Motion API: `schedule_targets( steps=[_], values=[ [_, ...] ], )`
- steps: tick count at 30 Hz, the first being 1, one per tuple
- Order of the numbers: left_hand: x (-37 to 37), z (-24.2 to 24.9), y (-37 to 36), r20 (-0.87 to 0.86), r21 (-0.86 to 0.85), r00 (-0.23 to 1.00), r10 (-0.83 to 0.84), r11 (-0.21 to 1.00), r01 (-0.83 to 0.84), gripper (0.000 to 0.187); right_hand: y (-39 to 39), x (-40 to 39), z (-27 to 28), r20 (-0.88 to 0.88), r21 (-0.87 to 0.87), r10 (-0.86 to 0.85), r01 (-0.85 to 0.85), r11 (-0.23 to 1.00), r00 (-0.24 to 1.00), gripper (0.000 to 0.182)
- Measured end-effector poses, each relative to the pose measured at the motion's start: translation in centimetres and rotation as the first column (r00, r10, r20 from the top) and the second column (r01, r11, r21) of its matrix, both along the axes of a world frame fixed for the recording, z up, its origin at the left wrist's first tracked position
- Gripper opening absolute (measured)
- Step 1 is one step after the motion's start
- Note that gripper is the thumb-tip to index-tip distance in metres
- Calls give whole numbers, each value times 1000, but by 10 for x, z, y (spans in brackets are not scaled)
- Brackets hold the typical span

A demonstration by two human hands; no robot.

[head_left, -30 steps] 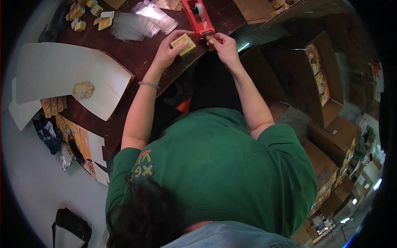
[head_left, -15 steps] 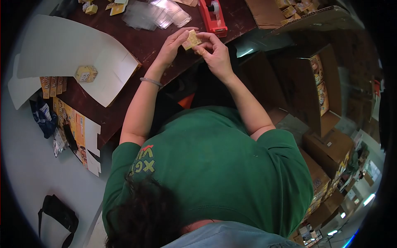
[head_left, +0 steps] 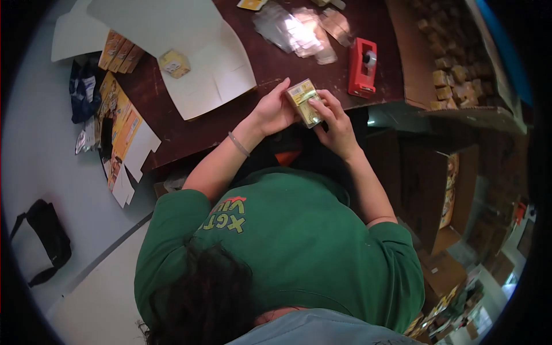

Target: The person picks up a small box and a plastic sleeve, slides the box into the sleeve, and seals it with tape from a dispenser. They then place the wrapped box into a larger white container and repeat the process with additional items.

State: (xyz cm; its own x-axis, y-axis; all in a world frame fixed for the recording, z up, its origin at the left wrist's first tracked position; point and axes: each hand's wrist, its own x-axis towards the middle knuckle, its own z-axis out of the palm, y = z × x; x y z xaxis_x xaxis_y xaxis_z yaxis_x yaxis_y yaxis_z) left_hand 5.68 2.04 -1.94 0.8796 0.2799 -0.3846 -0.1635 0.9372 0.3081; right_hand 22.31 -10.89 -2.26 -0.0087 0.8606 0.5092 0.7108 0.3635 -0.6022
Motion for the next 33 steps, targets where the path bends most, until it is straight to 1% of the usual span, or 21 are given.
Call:
schedule_targets(
  steps=[1, 4, 5, 6, 7, 8, 10, 11, 13, 16, 19, 20, 21, 22, 23, 26, 28, 29, 31, 32, 33],
  values=[
    [-14, 22, -4, -11, 46, 998, 61, 997, -60, 57, 8, -3, 20, -108, -18, 79, -81, 997, 991, 66],
    [-65, 39, 6, -96, 254, 977, 190, 954, -161, 63, 58, -22, 67, -152, 41, 135, -130, 991, 979, 63],
    [-87, 26, 14, -32, 494, 959, 281, 839, -229, 57, 79, -29, 75, -283, -28, 171, -186, 982, 944, 64],
    [-96, 26, 16, -199, 846, 807, 556, 513, -145, 49, 106, -38, 76, -295, -80, 186, -218, 973, 937, 62],
    [-104, 29, 18, -186, 982, 555, 811, 137, 129, 41, 135, -50, 76, -309, -129, 196, -245, 961, 931, 61],
    [-115, 33, 21, -17, 758, 417, 909, -260, 598, 31, 165, -64, 70, -284, -131, 242, -288, 949, 928, 58],
    [-137, 12, 21, -114, 686, 474, 873, -276, 674, 33, 222, -97, 47, -205, -101, 311, -336, 937, 928, 53],
    [-142, 5, 19, -216, 748, 489, 845, -179, 639, 33, 244, -114, 33, -147, -73, 331, -344, 936, 932, 50],
    [-147, 0, 12, -261, 746, 491, 831, -149, 650, 32, 281, -142, 5, -72, -63, 345, -350, 935, 936, 46],
    [-150, -4, 10, -255, 737, 506, 824, -173, 653, 31, 277, -153, -2, -157, 71, 225, -216, 974, 962, 36],
    [-154, -5, 12, -254, 755, 507, 824, -159, 636, 28, 258, -93, 8, -128, 183, -46, 69, 981, 991, 28],
    [-155, -5, 13, -259, 759, 507, 822, -152, 634, 27, 262, -61, 0, -54, 150, -274, 279, 948, 960, 29],
    [-154, -4, 13, -266, 762, 505, 821, -142, 632, 27, 261, -30, -9, 85, -1, -490, 491, 871, 868, 42],
    [-151, -1, 13, -263, 754, 502, 824, -149, 640, 26, 261, -6, -22, 390, -236, -566, 672, 702, 727, 54],
    [-149, 1, 13, -249, 756, 514, 821, -168, 633, 26, 259, 14, -27, 419, -248, -553, 676, 693, 720, 59],
    [-130, 9, 19, -166, 783, 561, 811, -237, 575, 26, 265, 43, -29, 312, -237, -529, 604, 761, 789, 38],
    [-112, 20, 21, -95, 814, 604, 791, -287, 505, 26, 255, 47, -28, 230, -118, -576, 610, 784, 785, 30],
    [-104, 24, 20, -107, 873, 620, 777, -225, 433, 25, 250, 48, -26, 184, -53, -591, 608, 792, 786, 27],
    [-91, 33, 19, -119, 956, 647, 753, -88, 278, 24, 232, 50, -13, -228, -171, -539, 511, 842, 811, 14],
    [-90, 37, 21, -204, 972, 707, 677, 56, 226, 37, 215, 44, -2, -467, -256, -489, 417, 872, 737, 12],
    [-84, 36, 23, -178, 966, 790, 587, 259, 25, 47, 193, 30, 16, -669, -311, -382, 228, 923, 638, 11]
  ],
)
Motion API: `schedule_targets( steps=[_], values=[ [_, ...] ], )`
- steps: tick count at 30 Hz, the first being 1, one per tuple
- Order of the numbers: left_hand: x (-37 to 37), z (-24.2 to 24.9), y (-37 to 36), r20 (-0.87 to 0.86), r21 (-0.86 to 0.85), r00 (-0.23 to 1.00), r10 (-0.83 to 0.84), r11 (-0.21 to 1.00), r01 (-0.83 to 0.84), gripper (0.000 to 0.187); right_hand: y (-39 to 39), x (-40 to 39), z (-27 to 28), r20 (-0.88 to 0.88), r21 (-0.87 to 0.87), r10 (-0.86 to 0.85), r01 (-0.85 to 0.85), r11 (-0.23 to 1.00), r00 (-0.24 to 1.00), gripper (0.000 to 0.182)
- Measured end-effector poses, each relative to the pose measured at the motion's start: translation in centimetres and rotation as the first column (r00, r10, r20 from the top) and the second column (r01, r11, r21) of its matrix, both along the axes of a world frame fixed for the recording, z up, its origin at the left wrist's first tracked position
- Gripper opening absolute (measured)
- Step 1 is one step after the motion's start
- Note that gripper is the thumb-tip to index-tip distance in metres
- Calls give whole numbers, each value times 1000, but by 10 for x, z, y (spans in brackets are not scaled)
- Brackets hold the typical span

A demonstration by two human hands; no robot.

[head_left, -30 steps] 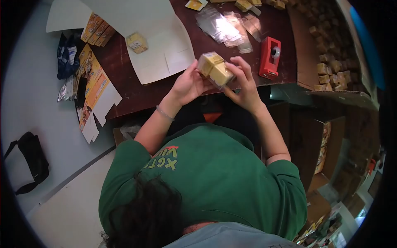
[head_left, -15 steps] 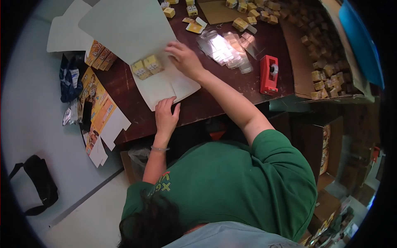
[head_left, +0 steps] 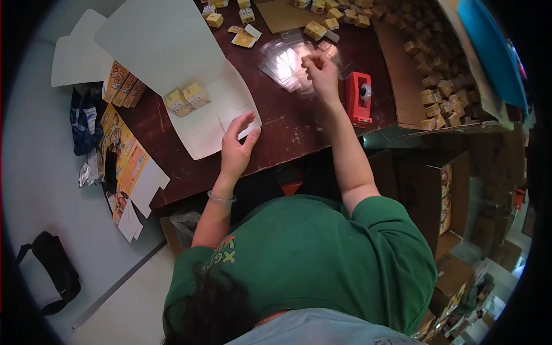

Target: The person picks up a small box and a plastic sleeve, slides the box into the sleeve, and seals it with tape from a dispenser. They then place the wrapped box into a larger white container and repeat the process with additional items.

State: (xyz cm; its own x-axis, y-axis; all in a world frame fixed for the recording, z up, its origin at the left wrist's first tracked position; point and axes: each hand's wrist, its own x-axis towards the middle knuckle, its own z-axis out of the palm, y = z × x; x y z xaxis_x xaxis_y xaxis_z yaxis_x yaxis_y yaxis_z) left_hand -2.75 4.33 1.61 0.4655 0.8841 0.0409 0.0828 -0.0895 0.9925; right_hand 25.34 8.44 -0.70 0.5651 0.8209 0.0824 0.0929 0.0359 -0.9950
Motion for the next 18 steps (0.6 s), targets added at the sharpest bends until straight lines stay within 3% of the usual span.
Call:
schedule_targets(
  steps=[1, 2, 3, 4, 6, 7, 9, 10, 11, 13, 15, 16, 17, 18],
  values=[
    [8, -2, 3, 221, -208, 975, -38, 975, 85, 57, -22, -19, 4, -223, 42, 163, -157, 987, 961, 13],
    [15, -4, 8, 337, -350, 939, -66, 917, 191, 68, -45, -41, 8, -425, 115, 318, -298, 948, 847, 15],
    [23, -5, 11, 470, -446, 880, -66, 843, 301, 69, -70, -59, 22, -429, 4, 437, -482, 876, 790, 14],
    [28, -4, 11, 593, -511, 804, -43, 751, 418, 70, -83, -82, 7, -355, 66, 443, -451, 890, 823, 15],
    [31, 4, 7, 633, -492, 761, -139, 687, 535, 80, -103, -79, 21, 148, -97, 311, -300, 949, 939, 24],
    [33, 6, 3, 639, -475, 746, -190, 665, 576, 85, -104, -73, 30, 642, 93, 18, -101, 990, 766, 37],
    [31, 8, -6, 616, -474, 724, -310, 588, 655, 89, -110, -62, 58, 808, 134, 9, -200, 971, 589, 44],
    [30, 11, -10, 620, -441, 680, -391, 544, 714, 89, -111, -60, 63, 859, 85, 93, -320, 944, 504, 42],
    [27, 10, -17, 575, -488, 709, -409, 524, 698, 89, -115, -59, 58, 823, 25, 193, -374, 927, 534, 37],
    [24, -7, -24, 642, -496, 652, -403, 430, 754, 86, -117, -51, 50, 728, -60, 369, -482, 874, 578, 24],
    [17, -20, -33, 682, -538, 648, -339, 367, 758, 81, -121, -45, 46, 299, -133, 642, -635, 761, 707, 16],
    [13, -21, -39, 714, -555, 639, -286, 324, 766, 78, -124, -42, 41, -296, -45, 741, -784, 620, 603, 12],
    [11, -33, -42, 750, -518, 588, -302, 284, 807, 72, -126, -39, 39, -428, 5, 741, -818, 575, 518, 12],
    [10, -31, -46, 748, -548, 612, -258, 279, 788, 70, -126, -42, 38, -548, 60, 725, -845, 532, 417, 12]
  ],
)
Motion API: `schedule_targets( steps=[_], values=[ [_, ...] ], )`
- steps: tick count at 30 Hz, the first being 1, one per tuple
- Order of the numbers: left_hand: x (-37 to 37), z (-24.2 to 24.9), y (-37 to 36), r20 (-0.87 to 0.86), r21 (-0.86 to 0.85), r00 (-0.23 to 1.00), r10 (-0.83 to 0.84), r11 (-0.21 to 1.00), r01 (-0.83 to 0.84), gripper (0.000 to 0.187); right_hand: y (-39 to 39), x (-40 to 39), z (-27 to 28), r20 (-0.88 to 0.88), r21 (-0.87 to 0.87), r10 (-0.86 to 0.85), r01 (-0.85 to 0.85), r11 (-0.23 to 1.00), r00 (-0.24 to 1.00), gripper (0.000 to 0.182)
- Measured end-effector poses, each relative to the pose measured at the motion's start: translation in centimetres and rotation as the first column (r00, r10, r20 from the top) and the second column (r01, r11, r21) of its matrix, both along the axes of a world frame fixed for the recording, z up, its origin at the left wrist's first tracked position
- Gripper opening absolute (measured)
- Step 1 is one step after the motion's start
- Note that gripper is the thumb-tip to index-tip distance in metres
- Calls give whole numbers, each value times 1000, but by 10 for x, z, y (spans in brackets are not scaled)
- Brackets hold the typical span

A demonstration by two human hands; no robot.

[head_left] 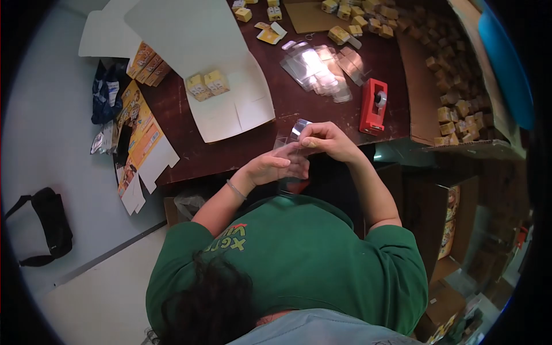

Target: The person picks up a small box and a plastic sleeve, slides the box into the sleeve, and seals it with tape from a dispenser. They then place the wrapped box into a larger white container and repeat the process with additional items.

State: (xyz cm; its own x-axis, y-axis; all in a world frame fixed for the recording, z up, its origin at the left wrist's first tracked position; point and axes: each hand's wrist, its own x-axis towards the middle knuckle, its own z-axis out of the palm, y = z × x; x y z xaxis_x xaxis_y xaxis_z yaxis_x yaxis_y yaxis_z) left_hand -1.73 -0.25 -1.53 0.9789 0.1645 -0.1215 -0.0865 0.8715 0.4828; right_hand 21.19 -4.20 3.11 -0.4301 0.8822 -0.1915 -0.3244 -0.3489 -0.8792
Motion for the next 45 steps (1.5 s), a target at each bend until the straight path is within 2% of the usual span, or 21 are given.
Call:
schedule_targets(
  steps=[1, 2, 3, 6, 9, 11, 14, 15, 17, 19, 21, 22, 23, 24, 25, 27, 28, 30, 34, 38, 45],
  values=[
    [-1, 2, -4, -22, -41, 1000, 20, 999, -21, 67, -4, -11, -3, 99, 19, -172, 171, 985, 980, 14],
    [-4, -1, -7, -106, 40, 990, 91, 995, -87, 66, -5, -20, -2, 395, 462, -451, 251, 851, 800, 15],
    [-5, -3, -8, -125, 164, 982, 141, 979, -120, 65, -8, -31, 0, 454, 817, -753, 115, 565, 477, 18],
    [-7, 0, -24, -129, 364, 956, 262, 910, -200, 75, -40, -57, 1, 501, 746, -669, 117, 655, 548, 19],
    [-11, -3, -39, -79, 285, 969, 234, 937, -203, 95, -54, -63, -5, 454, 681, -599, 176, 710, 660, 12],
    [-14, 5, -45, -93, 63, 964, 250, 968, -245, 99, -57, -65, -9, 471, 651, -518, 114, 750, 714, 8],
    [-17, -5, -45, -247, 171, 936, 249, 962, -211, 59, -66, -69, -22, 426, 665, -497, 111, 739, 756, 10],
    [-16, 17, -50, -413, 65, 856, 310, 948, -312, 43, -67, -70, -23, 386, 661, -531, 175, 729, 754, 12],
    [-23, -15, -53, -426, 253, 869, 253, 955, -154, 41, -56, -65, -26, 411, 674, -669, 287, 680, 619, 29],
    [-11, 3, -58, -466, 157, 829, 309, 951, -266, 39, -36, -69, -26, 486, 663, -636, 221, 716, 600, 26],
    [-16, -12, -59, -501, 216, 780, 375, 927, -307, 30, -40, -69, -42, 455, 487, -351, 102, 868, 818, 24],
    [-24, -27, -57, -454, 173, 821, 345, 939, -299, 26, -50, -77, -36, 464, 519, -385, 107, 848, 798, 23],
    [-23, -13, -61, -424, 289, 777, 465, 883, -370, 23, -54, -84, -28, 470, 561, -418, 102, 821, 778, 23],
    [-33, -28, -58, -337, 96, 836, 433, 899, -427, 27, -59, -90, -31, 485, 620, -474, 93, 779, 735, 23],
    [-36, -30, -61, -295, 80, 854, 428, 902, -424, 27, -63, -95, -36, 491, 679, -530, 77, 730, 692, 23],
    [-38, -31, -71, -285, 34, 858, 428, 899, -437, 33, -65, -95, -37, 489, 507, -517, 253, 824, 703, 28],
    [-39, -34, -75, -254, 25, 888, 384, 920, -391, 55, -64, -91, -40, 483, 401, -468, 288, 870, 740, 28],
    [-47, -41, -80, -187, 333, 912, 366, 897, -291, 71, -60, -85, -40, 489, 233, -393, 318, 919, 779, 24],
    [-45, -40, -76, -297, 638, 848, 439, 752, -165, 86, -65, -93, -53, 453, 413, -489, 311, 856, 745, 22],
    [-40, -36, -75, -216, 566, 848, 483, 770, -295, 77, -70, -90, -51, 456, 511, -487, 229, 829, 745, 24],
    [-25, -11, -53, -258, 443, 865, 430, 848, -290, 95, -59, -65, -34, 485, 772, -570, -18, 635, 664, 29]
  ],
)
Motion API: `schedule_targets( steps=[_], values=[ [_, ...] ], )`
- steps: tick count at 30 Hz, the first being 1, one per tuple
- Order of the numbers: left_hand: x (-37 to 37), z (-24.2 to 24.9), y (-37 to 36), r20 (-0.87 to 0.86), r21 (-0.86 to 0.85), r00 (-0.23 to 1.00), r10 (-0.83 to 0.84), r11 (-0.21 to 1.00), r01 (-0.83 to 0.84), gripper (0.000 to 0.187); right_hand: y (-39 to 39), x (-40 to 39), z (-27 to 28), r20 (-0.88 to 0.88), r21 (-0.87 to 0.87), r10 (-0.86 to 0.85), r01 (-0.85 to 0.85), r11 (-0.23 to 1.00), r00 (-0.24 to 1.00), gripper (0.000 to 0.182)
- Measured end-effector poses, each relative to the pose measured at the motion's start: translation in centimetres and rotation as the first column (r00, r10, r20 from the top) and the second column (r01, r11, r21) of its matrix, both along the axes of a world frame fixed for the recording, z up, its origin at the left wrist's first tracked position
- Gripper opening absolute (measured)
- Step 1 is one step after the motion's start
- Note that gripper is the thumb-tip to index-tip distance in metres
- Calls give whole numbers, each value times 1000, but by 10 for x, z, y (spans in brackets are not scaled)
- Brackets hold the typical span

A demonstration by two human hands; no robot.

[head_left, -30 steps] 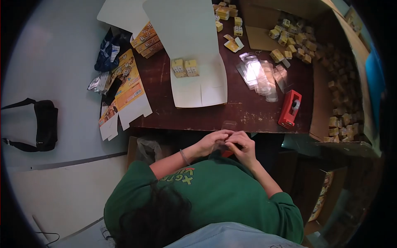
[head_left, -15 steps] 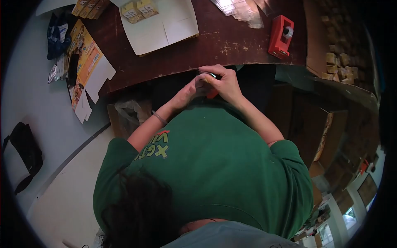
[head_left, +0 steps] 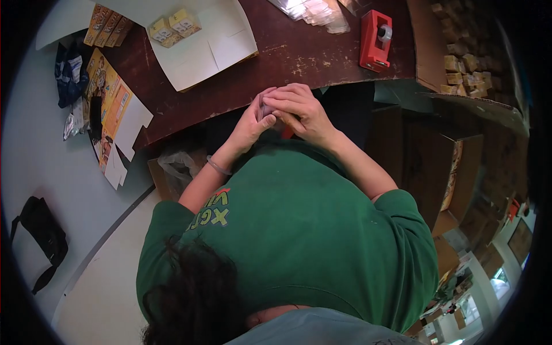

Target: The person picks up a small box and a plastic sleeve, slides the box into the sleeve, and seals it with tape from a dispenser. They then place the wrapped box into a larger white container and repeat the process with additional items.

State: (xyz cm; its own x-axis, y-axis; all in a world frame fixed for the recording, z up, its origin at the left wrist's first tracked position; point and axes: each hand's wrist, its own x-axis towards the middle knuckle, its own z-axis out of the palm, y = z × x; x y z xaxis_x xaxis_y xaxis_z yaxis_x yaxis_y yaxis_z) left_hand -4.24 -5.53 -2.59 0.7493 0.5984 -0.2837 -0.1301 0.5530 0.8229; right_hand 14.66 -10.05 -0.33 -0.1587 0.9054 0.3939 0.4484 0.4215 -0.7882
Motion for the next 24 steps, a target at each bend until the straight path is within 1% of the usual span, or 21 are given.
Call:
schedule_targets(
  steps=[3, 4, 5, 6, 7, 8, 9, 10, 11, 12, 13, 14, 16, 17, 19, 20, 21, 22, 23, 24],
  values=[
    [9, -1, 8, 24, 16, 1000, 12, 1000, -12, 100, 3, 2, -6, -287, -135, -87, 49, 990, 954, 28],
    [11, 1, 14, 29, 12, 1000, 9, 1000, -10, 102, 3, 1, -2, -270, -144, -177, 142, 979, 947, 44],
    [13, 5, 18, 36, 7, 999, 7, 1000, -7, 103, 3, -2, -1, -489, -351, -219, 39, 936, 844, 53],
    [19, 3, 19, 69, 79, 995, 71, 994, -76, 103, 4, -3, -1, -661, -508, -302, -113, 854, 687, 63],
    [20, -1, 22, 13, 179, 996, 94, 979, -95, 100, 12, 1, -1, -614, -521, -250, -147, 840, 748, 78],
    [21, -7, 26, -31, 282, 992, 121, 953, -108, 97, 12, 10, 5, -500, -503, -266, -27, 864, 824, 79],
    [28, -8, 29, -61, 384, 986, 157, 915, -122, 94, 15, 17, 26, -371, -466, -289, 93, 880, 882, 80],
    [38, 20, 27, -89, 476, 975, 204, 868, -138, 82, 18, 21, 31, -310, -371, -363, 240, 897, 879, 87],
    [39, 22, 30, -116, 521, 962, 245, 840, -151, 74, 24, 29, 39, -90, -140, -355, 342, 929, 930, 87],
    [40, 31, 35, -125, 484, 969, 214, 865, -128, 72, 29, 34, 49, 132, 103, -384, 372, 922, 914, 88],
    [43, 39, 41, -138, 446, 974, 181, 889, -102, 70, 35, 32, 46, 195, 232, -341, 295, 927, 920, 83],
    [54, 32, 42, -27, 358, 981, 190, 919, -168, 63, 37, 25, 42, 264, 271, -310, 238, 933, 914, 74],
    [60, 15, 53, -9, 114, 988, 154, 982, -152, 55, 43, 22, 33, 441, 312, -308, 177, 933, 843, 69],
    [69, 3, 57, 67, 105, 979, 194, 974, -200, 47, 45, 26, 37, 422, 241, -240, 147, 959, 874, 62],
    [76, 2, 61, 133, -124, 970, 205, 974, -189, 41, 57, 46, 45, 374, 185, -106, 38, 982, 922, 57],
    [78, 2, 59, 150, -182, 966, 213, 966, -185, 39, 65, 62, 48, 348, 159, -36, -21, 987, 937, 55],
    [76, 1, 64, 116, -255, 971, 209, 951, -174, 40, 78, 82, 52, 343, 214, -77, 2, 977, 936, 49],
    [73, -1, 68, 79, -330, 976, 203, 929, -166, 41, 89, 105, 67, 333, 259, -172, 85, 962, 927, 42],
    [72, -1, 70, 74, -359, 976, 205, 919, -166, 45, 102, 130, 79, 295, 291, -300, 214, 933, 907, 36],
    [70, -3, 73, 75, -378, 978, 196, 913, -154, 45, 124, 165, 70, 197, 268, -397, 341, 901, 896, 32]
  ],
)
